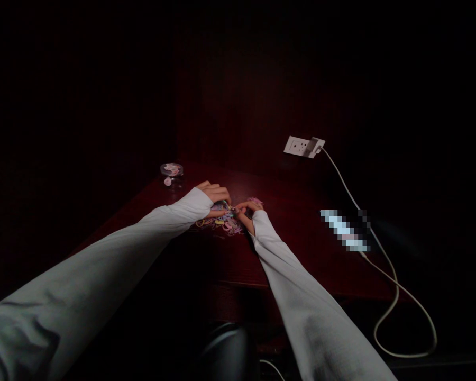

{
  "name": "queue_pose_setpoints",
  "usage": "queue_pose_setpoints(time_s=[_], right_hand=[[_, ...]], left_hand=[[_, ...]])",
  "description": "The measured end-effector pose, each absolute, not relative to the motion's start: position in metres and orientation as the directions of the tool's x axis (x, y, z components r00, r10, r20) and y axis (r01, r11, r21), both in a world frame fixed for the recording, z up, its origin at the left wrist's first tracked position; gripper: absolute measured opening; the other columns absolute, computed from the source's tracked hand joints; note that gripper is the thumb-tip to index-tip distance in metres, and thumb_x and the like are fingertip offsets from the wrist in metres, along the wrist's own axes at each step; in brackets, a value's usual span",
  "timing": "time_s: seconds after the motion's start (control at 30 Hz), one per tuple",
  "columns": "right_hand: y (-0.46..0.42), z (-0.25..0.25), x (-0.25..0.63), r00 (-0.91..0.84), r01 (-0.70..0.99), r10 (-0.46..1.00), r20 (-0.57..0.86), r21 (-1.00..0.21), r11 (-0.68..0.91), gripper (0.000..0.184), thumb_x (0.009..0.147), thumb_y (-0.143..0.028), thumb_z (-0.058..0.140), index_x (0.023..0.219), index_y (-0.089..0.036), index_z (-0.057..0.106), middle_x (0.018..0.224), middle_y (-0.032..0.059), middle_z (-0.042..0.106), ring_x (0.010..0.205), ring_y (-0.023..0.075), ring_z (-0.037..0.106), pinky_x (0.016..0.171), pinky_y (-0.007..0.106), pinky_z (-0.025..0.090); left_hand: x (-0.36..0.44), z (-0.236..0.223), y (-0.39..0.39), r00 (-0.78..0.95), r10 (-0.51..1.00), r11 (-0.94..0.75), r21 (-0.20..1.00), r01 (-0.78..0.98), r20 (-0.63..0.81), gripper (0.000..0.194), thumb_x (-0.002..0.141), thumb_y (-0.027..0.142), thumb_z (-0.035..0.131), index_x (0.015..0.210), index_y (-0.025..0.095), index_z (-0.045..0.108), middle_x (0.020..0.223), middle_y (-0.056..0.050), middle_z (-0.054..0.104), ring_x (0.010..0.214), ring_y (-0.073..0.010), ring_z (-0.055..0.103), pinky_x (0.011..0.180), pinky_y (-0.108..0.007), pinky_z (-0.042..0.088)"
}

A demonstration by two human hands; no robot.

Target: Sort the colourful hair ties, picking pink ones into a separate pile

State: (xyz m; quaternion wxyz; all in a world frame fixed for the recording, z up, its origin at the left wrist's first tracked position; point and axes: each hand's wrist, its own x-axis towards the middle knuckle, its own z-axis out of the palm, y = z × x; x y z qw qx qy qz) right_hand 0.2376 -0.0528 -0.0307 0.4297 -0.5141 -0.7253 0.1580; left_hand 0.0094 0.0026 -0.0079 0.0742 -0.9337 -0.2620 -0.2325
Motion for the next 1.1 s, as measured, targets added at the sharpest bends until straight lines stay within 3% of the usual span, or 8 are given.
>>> queue_pose_setpoints(time_s=[0.23, 0.43, 0.73, 0.93, 1.1], right_hand=[[-0.052, -0.032, 0.238, -0.116, 0.573, 0.882, 0.457, -0.695, 0.435, 0.009, 0.087, -0.03, 0.073, 0.087, -0.024, 0.079, 0.083, 0.0018, 0.069, 0.085, 0.022, 0.058, 0.09, 0.038, 0.045], [-0.046, -0.04, 0.236, -0.058, 0.582, 0.878, 0.474, -0.699, 0.416, 0.008, 0.087, -0.03, 0.072, 0.085, -0.024, 0.078, 0.082, 0.0016, 0.07, 0.086, 0.0221, 0.059, 0.092, 0.038, 0.045], [-0.051, -0.037, 0.238, -0.093, 0.607, 0.864, 0.494, -0.66, 0.443, 0.021, 0.099, -0.037, 0.064, 0.095, -0.024, 0.08, 0.09, 0.0039, 0.073, 0.092, 0.0231, 0.06, 0.094, 0.038, 0.045], [-0.047, -0.041, 0.24, -0.122, 0.613, 0.859, 0.496, -0.644, 0.458, 0.023, 0.098, -0.044, 0.07, 0.093, -0.025, 0.082, 0.085, 0.0036, 0.069, 0.086, 0.0223, 0.059, 0.09, 0.038, 0.045], [-0.05, -0.036, 0.241, -0.119, 0.623, 0.868, 0.482, -0.644, 0.443, 0.018, 0.095, -0.039, 0.074, 0.088, -0.024, 0.082, 0.083, 0.0031, 0.068, 0.086, 0.0221, 0.058, 0.089, 0.037, 0.044]], left_hand=[[0.01, -0.009, 0.005, 0.768, 0.398, -0.871, -0.057, 0.488, 0.501, 0.036, 0.111, 0.047, 0.051, 0.105, 0.025, 0.078, 0.106, -0.003, 0.075, 0.097, -0.0193, 0.063, 0.088, -0.034, 0.035], [0.008, -0.01, 0.008, 0.777, 0.385, -0.866, -0.097, 0.491, 0.498, 0.036, 0.112, 0.045, 0.05, 0.104, 0.024, 0.078, 0.107, -0.003, 0.077, 0.097, -0.0185, 0.064, 0.085, -0.033, 0.035], [0.009, -0.01, 0.008, 0.778, 0.379, -0.866, -0.104, 0.489, 0.502, 0.035, 0.113, 0.043, 0.048, 0.107, 0.025, 0.077, 0.108, -0.002, 0.077, 0.098, -0.0188, 0.064, 0.087, -0.034, 0.037], [0.01, -0.009, 0.007, 0.775, 0.384, -0.873, -0.076, 0.481, 0.502, 0.037, 0.114, 0.045, 0.046, 0.11, 0.025, 0.077, 0.107, -0.003, 0.077, 0.098, -0.0189, 0.065, 0.088, -0.034, 0.037], [0.01, -0.009, 0.006, 0.756, 0.4, -0.872, -0.039, 0.488, 0.518, 0.039, 0.113, 0.048, 0.046, 0.108, 0.025, 0.078, 0.105, -0.003, 0.077, 0.097, -0.0188, 0.065, 0.088, -0.034, 0.036]])
